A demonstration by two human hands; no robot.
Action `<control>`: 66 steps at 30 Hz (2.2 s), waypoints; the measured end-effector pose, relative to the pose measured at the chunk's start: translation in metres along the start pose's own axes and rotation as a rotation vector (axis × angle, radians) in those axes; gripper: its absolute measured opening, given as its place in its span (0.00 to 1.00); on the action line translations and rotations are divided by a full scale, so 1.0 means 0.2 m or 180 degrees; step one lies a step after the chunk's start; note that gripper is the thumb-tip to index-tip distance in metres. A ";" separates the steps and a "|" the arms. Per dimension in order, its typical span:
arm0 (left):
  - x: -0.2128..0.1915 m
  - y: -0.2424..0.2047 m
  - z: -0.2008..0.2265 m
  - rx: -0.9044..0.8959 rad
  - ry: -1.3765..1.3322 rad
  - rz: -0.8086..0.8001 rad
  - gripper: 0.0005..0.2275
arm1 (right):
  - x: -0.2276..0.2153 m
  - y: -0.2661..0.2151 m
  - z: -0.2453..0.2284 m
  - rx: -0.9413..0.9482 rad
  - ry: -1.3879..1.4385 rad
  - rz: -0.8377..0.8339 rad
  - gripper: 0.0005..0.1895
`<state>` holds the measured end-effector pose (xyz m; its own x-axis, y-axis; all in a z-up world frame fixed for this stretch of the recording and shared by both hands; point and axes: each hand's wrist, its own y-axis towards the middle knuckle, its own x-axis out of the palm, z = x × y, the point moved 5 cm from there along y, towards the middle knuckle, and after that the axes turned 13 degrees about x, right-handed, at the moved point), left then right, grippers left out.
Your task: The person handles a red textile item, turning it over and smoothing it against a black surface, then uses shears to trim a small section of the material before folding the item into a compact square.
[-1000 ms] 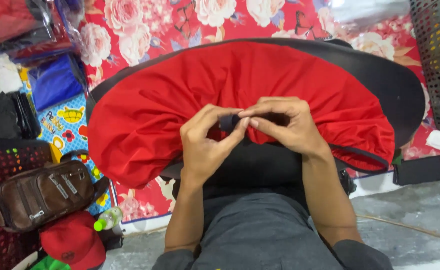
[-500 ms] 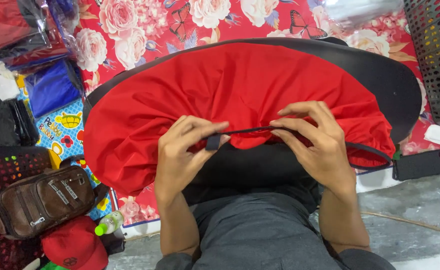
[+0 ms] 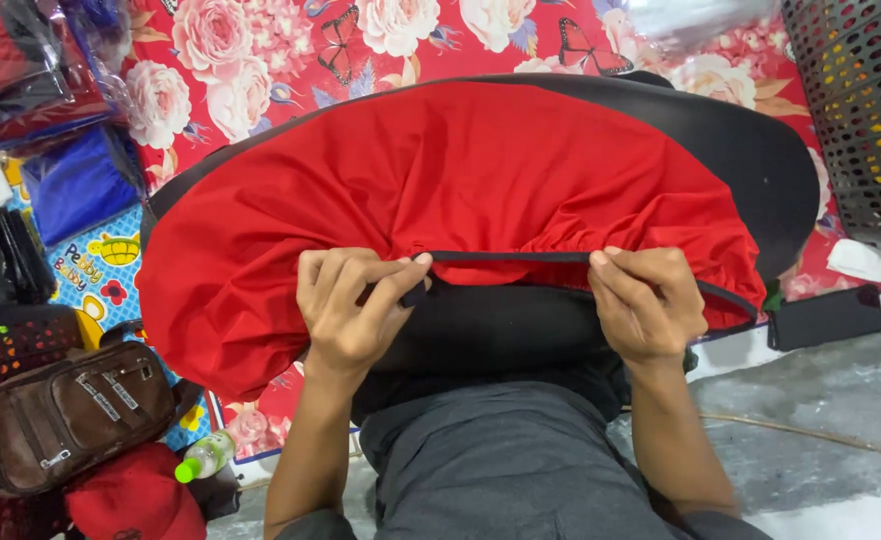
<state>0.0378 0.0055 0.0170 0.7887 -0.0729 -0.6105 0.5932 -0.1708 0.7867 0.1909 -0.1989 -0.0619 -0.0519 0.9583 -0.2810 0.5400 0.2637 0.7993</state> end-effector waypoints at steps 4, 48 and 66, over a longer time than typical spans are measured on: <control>-0.02 -0.13 -0.02 0.0016 -0.0052 0.0464 0.05 | -0.01 -0.10 0.03 -0.0077 0.0065 0.0209 0.06; 0.09 -0.26 -0.30 -0.3270 -0.2776 -0.0270 0.10 | 0.20 -0.01 0.30 0.4060 0.3181 -0.1434 0.12; -0.14 0.04 -0.05 -0.0858 -0.0496 -0.0213 0.10 | 0.05 0.22 -0.04 0.1482 0.0849 -0.1344 0.07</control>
<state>0.0218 0.0162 0.0418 0.7246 -0.2235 -0.6519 0.6808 0.0849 0.7275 0.2079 -0.1762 -0.0252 -0.5105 0.7939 -0.3303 0.7301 0.6031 0.3213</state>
